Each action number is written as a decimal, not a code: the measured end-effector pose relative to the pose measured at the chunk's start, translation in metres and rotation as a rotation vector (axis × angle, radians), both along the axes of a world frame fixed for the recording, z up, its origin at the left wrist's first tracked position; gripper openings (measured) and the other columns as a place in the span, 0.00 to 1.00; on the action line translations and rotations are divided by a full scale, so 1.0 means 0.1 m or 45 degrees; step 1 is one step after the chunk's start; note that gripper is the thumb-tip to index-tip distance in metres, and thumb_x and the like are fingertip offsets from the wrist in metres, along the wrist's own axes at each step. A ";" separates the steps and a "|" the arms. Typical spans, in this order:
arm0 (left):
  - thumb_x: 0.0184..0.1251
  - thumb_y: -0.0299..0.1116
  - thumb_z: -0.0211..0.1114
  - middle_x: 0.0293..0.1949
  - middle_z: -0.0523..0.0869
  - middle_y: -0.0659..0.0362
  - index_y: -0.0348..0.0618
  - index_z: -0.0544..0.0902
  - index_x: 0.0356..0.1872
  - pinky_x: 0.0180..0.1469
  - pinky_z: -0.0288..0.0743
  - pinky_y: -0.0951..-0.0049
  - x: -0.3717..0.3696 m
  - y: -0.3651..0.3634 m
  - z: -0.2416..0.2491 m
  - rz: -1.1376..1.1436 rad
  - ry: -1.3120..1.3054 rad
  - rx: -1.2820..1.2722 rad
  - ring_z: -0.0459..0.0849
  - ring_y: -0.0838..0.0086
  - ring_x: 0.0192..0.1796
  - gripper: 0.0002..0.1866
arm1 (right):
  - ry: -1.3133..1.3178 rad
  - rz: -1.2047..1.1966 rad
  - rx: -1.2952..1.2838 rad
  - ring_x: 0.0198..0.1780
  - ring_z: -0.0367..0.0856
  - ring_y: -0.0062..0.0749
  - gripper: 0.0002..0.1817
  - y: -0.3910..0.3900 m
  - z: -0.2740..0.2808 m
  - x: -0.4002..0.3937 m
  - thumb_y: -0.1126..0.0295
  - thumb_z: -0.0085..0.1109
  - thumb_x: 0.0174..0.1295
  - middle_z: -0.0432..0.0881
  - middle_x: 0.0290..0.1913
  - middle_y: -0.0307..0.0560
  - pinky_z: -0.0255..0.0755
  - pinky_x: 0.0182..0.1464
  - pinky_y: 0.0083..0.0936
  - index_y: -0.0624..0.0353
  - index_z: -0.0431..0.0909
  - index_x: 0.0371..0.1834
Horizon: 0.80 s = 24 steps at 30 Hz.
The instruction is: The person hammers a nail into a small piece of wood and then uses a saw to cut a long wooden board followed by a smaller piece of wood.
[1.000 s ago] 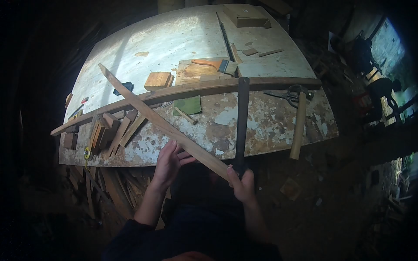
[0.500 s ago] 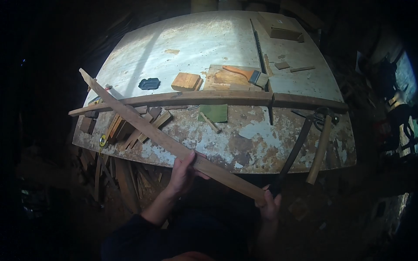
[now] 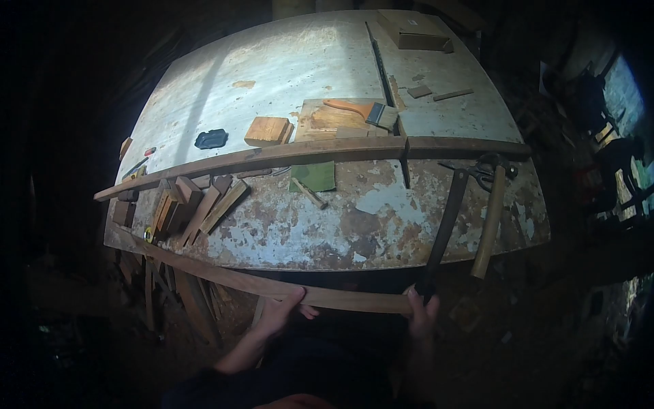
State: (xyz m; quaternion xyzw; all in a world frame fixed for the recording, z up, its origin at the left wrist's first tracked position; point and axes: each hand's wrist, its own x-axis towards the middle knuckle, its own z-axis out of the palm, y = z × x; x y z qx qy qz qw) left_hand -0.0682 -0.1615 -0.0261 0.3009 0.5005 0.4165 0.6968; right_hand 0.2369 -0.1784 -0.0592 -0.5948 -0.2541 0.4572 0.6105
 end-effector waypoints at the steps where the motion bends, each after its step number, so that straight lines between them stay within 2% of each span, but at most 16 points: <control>1: 0.86 0.37 0.66 0.37 0.93 0.44 0.24 0.86 0.51 0.40 0.91 0.65 0.03 -0.01 -0.04 0.031 -0.012 0.016 0.97 0.58 0.39 0.18 | -0.051 -0.004 0.043 0.26 0.74 0.18 0.11 0.01 -0.07 0.03 0.61 0.59 0.82 0.78 0.30 0.36 0.63 0.25 0.19 0.57 0.78 0.48; 3: 0.86 0.35 0.66 0.41 0.92 0.45 0.28 0.82 0.53 0.38 0.91 0.63 0.09 0.03 -0.09 0.090 -0.006 0.083 0.95 0.58 0.36 0.16 | -0.157 -0.012 0.132 0.26 0.71 0.13 0.12 0.10 -0.19 0.10 0.60 0.57 0.84 0.76 0.29 0.32 0.59 0.26 0.17 0.56 0.79 0.46; 4: 0.85 0.35 0.66 0.43 0.91 0.45 0.29 0.81 0.55 0.37 0.91 0.62 0.11 0.05 -0.11 0.113 -0.003 0.115 0.94 0.59 0.35 0.15 | 0.080 -0.092 0.082 0.27 0.67 0.10 0.13 0.06 -0.13 0.09 0.60 0.54 0.86 0.74 0.29 0.29 0.55 0.27 0.16 0.56 0.80 0.46; 8: 0.87 0.36 0.63 0.39 0.91 0.46 0.32 0.82 0.53 0.37 0.88 0.65 0.16 0.13 -0.25 0.112 0.105 0.265 0.91 0.63 0.32 0.14 | -0.169 -0.238 0.036 0.25 0.58 0.09 0.16 0.00 -0.10 -0.03 0.59 0.48 0.89 0.65 0.27 0.24 0.49 0.27 0.16 0.57 0.79 0.46; 9: 0.88 0.37 0.63 0.38 0.90 0.46 0.32 0.82 0.52 0.37 0.87 0.65 0.18 0.14 -0.27 0.132 0.109 0.247 0.90 0.64 0.31 0.14 | -0.174 -0.236 0.039 0.25 0.58 0.09 0.14 -0.05 -0.14 -0.05 0.61 0.50 0.88 0.65 0.26 0.23 0.49 0.28 0.16 0.58 0.79 0.47; 11: 0.88 0.39 0.63 0.36 0.90 0.47 0.33 0.82 0.52 0.37 0.86 0.66 0.24 0.15 -0.30 0.170 0.121 0.209 0.89 0.66 0.30 0.15 | -0.223 -0.258 0.050 0.26 0.58 0.08 0.15 -0.16 -0.30 -0.10 0.58 0.51 0.88 0.63 0.27 0.22 0.49 0.29 0.17 0.54 0.81 0.45; 12: 0.88 0.41 0.63 0.36 0.88 0.49 0.35 0.82 0.51 0.33 0.83 0.67 0.32 0.18 -0.23 0.260 0.088 0.222 0.86 0.68 0.29 0.16 | -0.244 -0.253 0.021 0.27 0.58 0.09 0.15 -0.21 -0.34 -0.13 0.58 0.52 0.88 0.64 0.27 0.23 0.50 0.29 0.17 0.55 0.81 0.45; 14: 0.88 0.41 0.63 0.37 0.87 0.50 0.35 0.82 0.51 0.31 0.82 0.68 0.38 0.18 -0.24 0.332 0.038 0.206 0.86 0.68 0.29 0.16 | -0.287 -0.236 -0.026 0.27 0.60 0.09 0.15 -0.28 -0.40 -0.19 0.59 0.52 0.87 0.66 0.27 0.23 0.52 0.30 0.17 0.56 0.81 0.46; 16: 0.88 0.42 0.63 0.39 0.86 0.51 0.36 0.81 0.51 0.28 0.79 0.69 0.43 0.19 -0.24 0.399 -0.002 0.190 0.84 0.70 0.27 0.16 | -0.467 -0.152 -0.021 0.27 0.61 0.10 0.15 -0.33 -0.47 -0.20 0.59 0.53 0.87 0.67 0.28 0.24 0.54 0.31 0.17 0.57 0.81 0.46; 19: 0.88 0.41 0.63 0.38 0.85 0.52 0.37 0.81 0.51 0.27 0.80 0.69 0.47 0.12 -0.26 0.404 -0.032 0.131 0.84 0.70 0.27 0.15 | -0.627 0.013 -0.100 0.35 0.75 0.20 0.13 -0.46 -0.52 -0.20 0.64 0.54 0.84 0.78 0.35 0.35 0.68 0.40 0.22 0.62 0.83 0.49; 21: 0.88 0.40 0.63 0.39 0.86 0.51 0.37 0.81 0.52 0.28 0.80 0.70 0.47 0.07 -0.32 0.339 0.008 0.133 0.84 0.70 0.27 0.14 | -0.638 0.117 -0.196 0.46 0.90 0.36 0.12 -0.52 -0.52 -0.20 0.68 0.55 0.82 0.91 0.45 0.52 0.80 0.52 0.30 0.67 0.84 0.53; 24: 0.88 0.38 0.63 0.42 0.86 0.51 0.36 0.81 0.52 0.28 0.81 0.70 0.45 0.06 -0.40 0.281 0.005 0.135 0.85 0.69 0.28 0.13 | -0.733 0.166 -0.233 0.44 0.92 0.40 0.12 -0.58 -0.60 -0.19 0.69 0.56 0.81 0.92 0.43 0.54 0.81 0.50 0.32 0.67 0.84 0.53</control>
